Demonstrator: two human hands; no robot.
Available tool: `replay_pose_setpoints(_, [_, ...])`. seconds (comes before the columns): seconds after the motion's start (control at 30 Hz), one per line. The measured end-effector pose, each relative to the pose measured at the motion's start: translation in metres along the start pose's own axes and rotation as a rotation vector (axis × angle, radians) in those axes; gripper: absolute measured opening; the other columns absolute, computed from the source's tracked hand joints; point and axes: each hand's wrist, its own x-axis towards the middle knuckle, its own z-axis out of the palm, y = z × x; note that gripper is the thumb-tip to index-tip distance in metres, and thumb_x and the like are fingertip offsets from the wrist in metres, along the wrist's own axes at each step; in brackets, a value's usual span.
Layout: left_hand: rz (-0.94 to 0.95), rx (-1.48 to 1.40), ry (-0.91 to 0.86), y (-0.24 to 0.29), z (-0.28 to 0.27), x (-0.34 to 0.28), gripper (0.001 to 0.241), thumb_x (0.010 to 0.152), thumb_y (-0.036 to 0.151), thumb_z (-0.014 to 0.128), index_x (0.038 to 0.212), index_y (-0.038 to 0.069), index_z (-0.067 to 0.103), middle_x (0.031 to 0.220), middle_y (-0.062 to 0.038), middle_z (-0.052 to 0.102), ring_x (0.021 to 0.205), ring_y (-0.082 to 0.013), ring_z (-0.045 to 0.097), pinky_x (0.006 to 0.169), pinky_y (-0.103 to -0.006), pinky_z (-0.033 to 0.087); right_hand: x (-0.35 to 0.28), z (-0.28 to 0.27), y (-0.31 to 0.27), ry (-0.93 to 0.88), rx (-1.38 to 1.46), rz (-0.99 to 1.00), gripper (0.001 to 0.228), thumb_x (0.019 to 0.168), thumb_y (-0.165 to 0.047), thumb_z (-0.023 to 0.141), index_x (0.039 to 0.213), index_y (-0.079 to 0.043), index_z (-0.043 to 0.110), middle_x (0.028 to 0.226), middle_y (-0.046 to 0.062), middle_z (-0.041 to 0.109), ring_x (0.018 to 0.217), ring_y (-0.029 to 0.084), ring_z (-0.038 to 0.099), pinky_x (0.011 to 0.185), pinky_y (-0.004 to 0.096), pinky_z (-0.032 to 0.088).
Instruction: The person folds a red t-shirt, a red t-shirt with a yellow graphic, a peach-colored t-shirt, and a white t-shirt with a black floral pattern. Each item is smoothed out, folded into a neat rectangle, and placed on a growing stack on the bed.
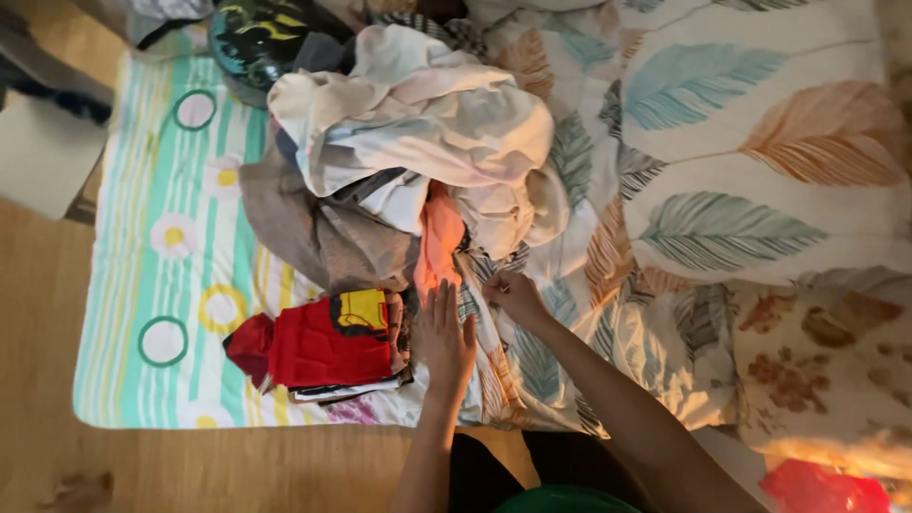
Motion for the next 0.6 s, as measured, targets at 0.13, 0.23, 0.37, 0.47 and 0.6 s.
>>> replay_pose_setpoints(0.13, [-0.028, 0.044, -0.036, -0.004, -0.005, 0.010, 0.062, 0.097, 0.023, 0.062, 0.151, 0.000, 0.042, 0.159, -0.018, 0.042, 0.148, -0.0424, 0.036, 0.114, -0.0545, 0.034, 0.047, 0.038, 0.072, -0.020, 0.024, 0.086, 0.021, 0.088, -0.024, 0.081, 0.089, -0.004, 0.075, 0.074, 0.004, 0.068, 0.070, 0.012, 0.060, 0.065, 0.033, 0.051])
replay_pose_setpoints(0.23, [-0.048, 0.065, -0.074, -0.014, -0.011, 0.011, 0.063, 0.096, 0.023, 0.063, 0.151, 0.001, 0.042, 0.159, -0.017, 0.042, 0.148, -0.0419, 0.036, 0.112, -0.0539, 0.035, 0.078, 0.078, 0.120, 0.073, -0.136, 0.022, 0.036, 0.086, -0.027, 0.088, 0.091, 0.003, 0.069, 0.080, 0.009, 0.066, 0.077, 0.017, 0.059, 0.069, 0.037, 0.052])
replay_pose_setpoints(0.37, [-0.006, 0.005, -0.093, -0.033, -0.024, 0.015, 0.066, 0.095, 0.020, 0.065, 0.152, 0.000, 0.041, 0.159, -0.018, 0.042, 0.148, -0.0421, 0.037, 0.115, -0.0537, 0.034, 0.094, 0.118, 0.103, 0.195, -0.019, -0.427, 0.061, 0.077, -0.020, 0.088, 0.124, 0.008, 0.061, 0.112, 0.016, 0.066, 0.100, 0.025, 0.063, 0.078, 0.042, 0.053])
replay_pose_setpoints(0.47, [0.006, -0.015, -0.144, -0.053, -0.031, 0.017, 0.067, 0.094, 0.020, 0.067, 0.152, 0.001, 0.041, 0.159, -0.020, 0.041, 0.146, -0.0424, 0.038, 0.116, -0.0538, 0.033, 0.110, 0.159, 0.178, 0.218, 0.043, -0.153, 0.044, 0.082, -0.020, 0.086, 0.109, 0.003, 0.061, 0.096, 0.012, 0.062, 0.084, 0.020, 0.059, 0.068, 0.042, 0.051])
replay_pose_setpoints(0.6, [0.029, -0.071, -0.239, -0.082, -0.042, 0.026, 0.073, 0.091, 0.019, 0.071, 0.153, 0.001, 0.037, 0.160, -0.025, 0.037, 0.144, -0.0447, 0.040, 0.115, -0.0535, 0.034, 0.072, 0.135, 0.081, 0.135, -0.293, 0.239, 0.025, 0.100, -0.024, 0.072, 0.084, -0.006, 0.065, 0.072, 0.001, 0.057, 0.070, 0.016, 0.060, 0.065, 0.037, 0.043])
